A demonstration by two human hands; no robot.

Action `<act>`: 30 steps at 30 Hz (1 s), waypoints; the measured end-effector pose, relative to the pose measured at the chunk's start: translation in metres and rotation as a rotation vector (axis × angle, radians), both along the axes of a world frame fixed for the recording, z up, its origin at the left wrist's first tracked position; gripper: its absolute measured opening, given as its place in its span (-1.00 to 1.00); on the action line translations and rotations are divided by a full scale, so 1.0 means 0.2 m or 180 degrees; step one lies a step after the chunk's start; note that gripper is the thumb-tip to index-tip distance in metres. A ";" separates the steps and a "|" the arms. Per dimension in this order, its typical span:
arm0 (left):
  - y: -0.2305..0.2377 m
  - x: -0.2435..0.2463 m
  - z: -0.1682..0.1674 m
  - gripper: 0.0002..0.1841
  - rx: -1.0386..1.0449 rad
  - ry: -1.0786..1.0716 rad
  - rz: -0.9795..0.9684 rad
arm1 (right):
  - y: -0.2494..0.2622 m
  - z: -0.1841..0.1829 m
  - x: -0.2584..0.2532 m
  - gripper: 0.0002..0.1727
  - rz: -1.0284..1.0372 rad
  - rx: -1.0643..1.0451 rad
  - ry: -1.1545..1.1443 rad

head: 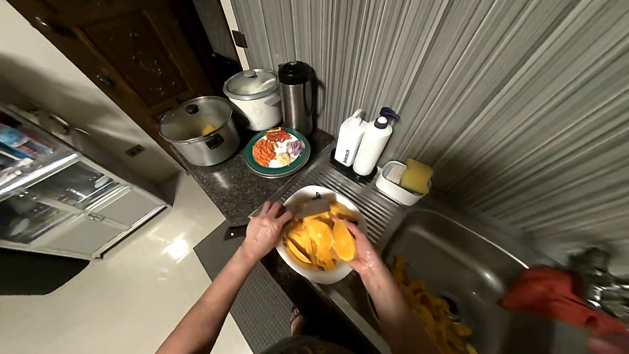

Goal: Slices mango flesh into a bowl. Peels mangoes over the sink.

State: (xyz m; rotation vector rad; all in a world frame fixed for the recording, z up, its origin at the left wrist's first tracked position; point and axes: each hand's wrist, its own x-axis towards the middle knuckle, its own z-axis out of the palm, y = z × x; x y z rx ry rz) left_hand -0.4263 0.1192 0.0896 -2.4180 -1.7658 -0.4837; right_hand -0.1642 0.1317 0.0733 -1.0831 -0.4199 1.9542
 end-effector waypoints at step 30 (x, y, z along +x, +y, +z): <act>-0.43 0.24 -0.11 -0.54 -0.0596 -0.1752 -0.0911 | 0.03 0.00 -0.01 -0.60 -0.0106 0.0564 0.1469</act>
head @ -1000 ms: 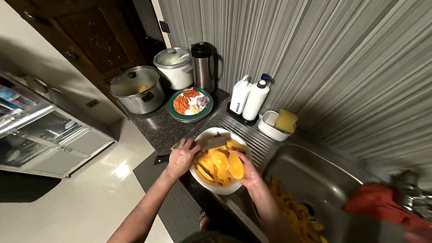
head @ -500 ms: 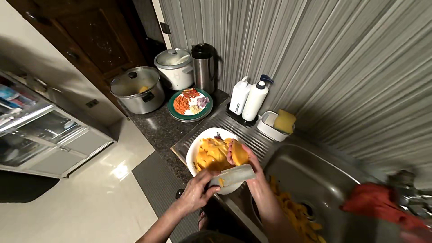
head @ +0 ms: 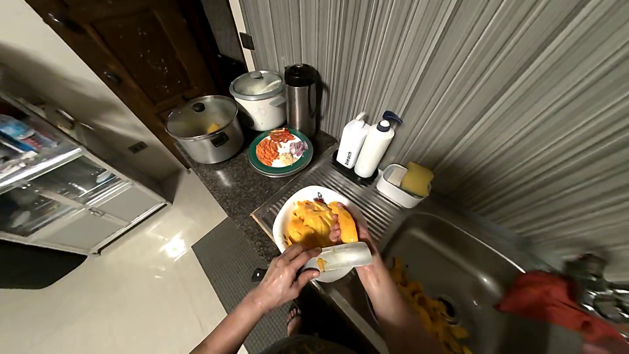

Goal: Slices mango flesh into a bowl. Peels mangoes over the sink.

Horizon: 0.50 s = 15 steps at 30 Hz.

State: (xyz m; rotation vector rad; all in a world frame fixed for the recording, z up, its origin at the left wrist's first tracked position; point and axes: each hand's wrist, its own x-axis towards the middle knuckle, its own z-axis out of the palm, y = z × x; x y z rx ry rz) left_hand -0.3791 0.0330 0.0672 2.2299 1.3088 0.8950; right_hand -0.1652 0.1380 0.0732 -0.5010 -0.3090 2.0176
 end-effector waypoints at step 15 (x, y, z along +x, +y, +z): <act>0.08 0.08 0.07 -0.53 -0.0164 0.0001 -0.0095 | -0.03 0.06 -0.15 -0.21 0.0170 0.0020 0.0143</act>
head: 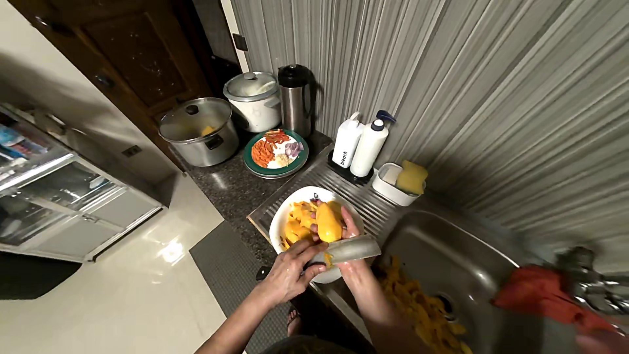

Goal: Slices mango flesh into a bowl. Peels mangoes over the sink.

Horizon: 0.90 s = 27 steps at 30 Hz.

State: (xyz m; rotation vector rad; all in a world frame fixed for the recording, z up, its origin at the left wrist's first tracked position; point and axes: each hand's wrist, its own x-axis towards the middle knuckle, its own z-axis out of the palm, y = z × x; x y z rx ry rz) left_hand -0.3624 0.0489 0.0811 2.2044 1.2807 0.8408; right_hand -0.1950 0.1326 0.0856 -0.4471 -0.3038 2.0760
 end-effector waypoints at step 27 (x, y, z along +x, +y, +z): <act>0.15 -0.15 -0.05 -0.55 0.0514 0.0174 0.0191 | 0.00 0.05 0.04 -0.46 -0.0230 -0.0205 0.0028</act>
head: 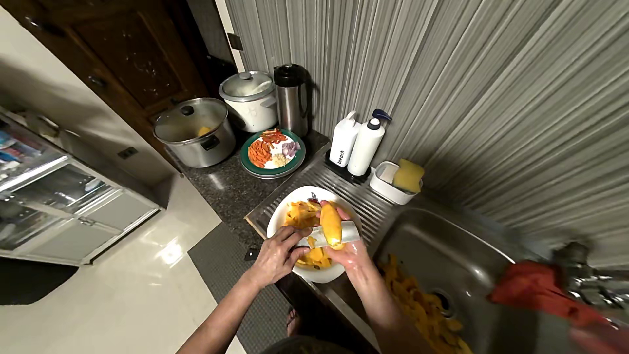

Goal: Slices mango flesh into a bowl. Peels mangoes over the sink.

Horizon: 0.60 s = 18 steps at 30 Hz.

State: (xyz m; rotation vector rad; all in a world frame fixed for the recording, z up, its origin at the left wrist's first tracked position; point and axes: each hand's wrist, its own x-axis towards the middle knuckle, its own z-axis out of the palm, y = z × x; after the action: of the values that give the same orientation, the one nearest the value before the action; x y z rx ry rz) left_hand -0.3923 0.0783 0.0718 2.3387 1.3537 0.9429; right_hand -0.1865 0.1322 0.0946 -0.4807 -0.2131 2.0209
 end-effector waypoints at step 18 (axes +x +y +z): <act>0.22 -0.15 0.08 -0.63 0.0859 0.1264 0.1123 | 0.08 -0.14 0.09 -0.48 0.0050 -0.0359 -0.0987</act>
State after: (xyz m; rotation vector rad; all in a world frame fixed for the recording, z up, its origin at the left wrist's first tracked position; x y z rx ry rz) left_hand -0.4219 0.1213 0.0881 2.6435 1.9534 0.8195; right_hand -0.1685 0.1488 0.0666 -0.8671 -0.2927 1.9736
